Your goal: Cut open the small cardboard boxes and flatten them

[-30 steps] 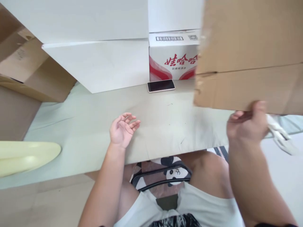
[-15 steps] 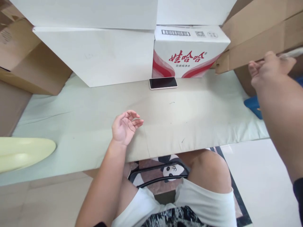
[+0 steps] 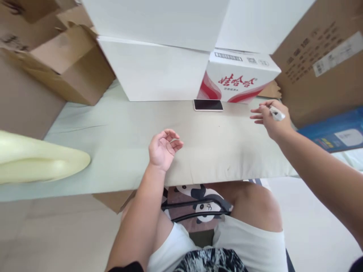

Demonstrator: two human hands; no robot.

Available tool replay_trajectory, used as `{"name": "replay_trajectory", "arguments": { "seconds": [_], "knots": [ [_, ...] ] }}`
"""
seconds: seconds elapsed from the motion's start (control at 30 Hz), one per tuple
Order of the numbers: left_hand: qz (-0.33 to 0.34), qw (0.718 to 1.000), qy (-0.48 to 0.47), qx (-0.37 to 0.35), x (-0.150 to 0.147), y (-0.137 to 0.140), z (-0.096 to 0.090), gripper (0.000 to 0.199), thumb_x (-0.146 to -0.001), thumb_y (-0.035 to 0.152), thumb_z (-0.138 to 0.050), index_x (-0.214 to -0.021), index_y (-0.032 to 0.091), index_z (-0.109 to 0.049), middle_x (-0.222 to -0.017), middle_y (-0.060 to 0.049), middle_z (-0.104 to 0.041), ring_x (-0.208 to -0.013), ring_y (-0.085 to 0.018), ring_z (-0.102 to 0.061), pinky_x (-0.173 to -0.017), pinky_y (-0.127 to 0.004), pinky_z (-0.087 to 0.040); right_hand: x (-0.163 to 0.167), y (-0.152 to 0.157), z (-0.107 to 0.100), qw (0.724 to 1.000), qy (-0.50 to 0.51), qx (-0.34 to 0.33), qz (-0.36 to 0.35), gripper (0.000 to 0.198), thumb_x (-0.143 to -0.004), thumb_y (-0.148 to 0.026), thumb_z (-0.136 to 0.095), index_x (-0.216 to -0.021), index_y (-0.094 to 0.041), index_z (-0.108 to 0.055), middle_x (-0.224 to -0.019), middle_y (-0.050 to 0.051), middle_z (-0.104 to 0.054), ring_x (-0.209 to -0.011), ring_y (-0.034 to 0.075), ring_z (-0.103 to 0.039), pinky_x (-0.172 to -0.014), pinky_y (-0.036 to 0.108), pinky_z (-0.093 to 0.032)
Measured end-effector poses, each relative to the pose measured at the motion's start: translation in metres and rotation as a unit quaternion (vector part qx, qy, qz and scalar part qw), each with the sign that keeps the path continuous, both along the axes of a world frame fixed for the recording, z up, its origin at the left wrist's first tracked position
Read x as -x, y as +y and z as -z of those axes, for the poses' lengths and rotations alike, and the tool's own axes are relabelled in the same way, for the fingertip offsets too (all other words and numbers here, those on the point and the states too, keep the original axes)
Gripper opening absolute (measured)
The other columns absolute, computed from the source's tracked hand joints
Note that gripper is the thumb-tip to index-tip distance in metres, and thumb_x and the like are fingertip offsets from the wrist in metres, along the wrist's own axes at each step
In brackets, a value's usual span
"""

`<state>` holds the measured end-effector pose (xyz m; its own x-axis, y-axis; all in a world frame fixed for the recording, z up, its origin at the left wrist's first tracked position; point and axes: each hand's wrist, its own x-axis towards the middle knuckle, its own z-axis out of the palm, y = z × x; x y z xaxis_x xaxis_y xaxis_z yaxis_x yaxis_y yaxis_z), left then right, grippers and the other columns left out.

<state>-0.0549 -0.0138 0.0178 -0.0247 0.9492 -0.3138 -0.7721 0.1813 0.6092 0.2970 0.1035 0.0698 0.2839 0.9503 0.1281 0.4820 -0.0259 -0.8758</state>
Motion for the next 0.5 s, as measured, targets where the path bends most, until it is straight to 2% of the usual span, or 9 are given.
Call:
{"name": "replay_trajectory", "arguments": {
  "seconds": [0.13,0.23,0.37,0.5],
  "knots": [
    [-0.050,0.998,-0.037,0.002,0.017,-0.014,-0.007,0.023,-0.071,0.040,-0.063,-0.074,0.017,-0.064,-0.068,0.000,-0.065,-0.054,-0.013,-0.066,-0.061,-0.025,-0.055,0.086,-0.008,-0.015,0.994,-0.003,0.023,-0.108,0.018,-0.083,-0.027,-0.072,-0.090,-0.023,-0.056,-0.087,0.006,-0.079,-0.061,0.014,-0.073,-0.050,0.021,-0.052],
    [-0.102,0.992,-0.067,0.018,0.034,-0.022,-0.012,0.021,-0.074,0.037,-0.058,-0.073,0.017,-0.063,-0.066,0.001,-0.062,-0.052,-0.012,-0.063,-0.059,-0.024,-0.052,0.162,-0.003,-0.014,0.978,-0.029,0.035,-0.204,0.026,-0.079,-0.035,-0.075,-0.091,-0.024,-0.055,-0.086,0.005,-0.078,-0.064,0.017,-0.074,-0.050,0.023,-0.053],
    [-0.165,0.979,-0.118,0.034,0.055,-0.029,-0.017,0.021,-0.079,0.034,-0.053,-0.070,0.017,-0.061,-0.064,0.001,-0.058,-0.051,-0.010,-0.059,-0.058,-0.024,-0.049,0.274,0.008,-0.004,0.938,-0.098,0.031,-0.331,0.021,-0.084,-0.034,-0.069,-0.096,-0.024,-0.056,-0.089,0.004,-0.077,-0.066,0.019,-0.074,-0.052,0.027,-0.052],
    [-0.187,0.970,-0.149,0.043,0.072,-0.029,-0.018,0.022,-0.079,0.033,-0.051,-0.068,0.016,-0.060,-0.061,0.000,-0.056,-0.050,-0.011,-0.056,-0.058,-0.024,-0.047,0.394,0.020,-0.005,0.891,-0.151,-0.021,-0.428,0.012,-0.091,-0.027,-0.065,-0.096,-0.024,-0.054,-0.091,0.001,-0.073,-0.071,0.018,-0.071,-0.069,0.033,-0.058]
  ]
}}
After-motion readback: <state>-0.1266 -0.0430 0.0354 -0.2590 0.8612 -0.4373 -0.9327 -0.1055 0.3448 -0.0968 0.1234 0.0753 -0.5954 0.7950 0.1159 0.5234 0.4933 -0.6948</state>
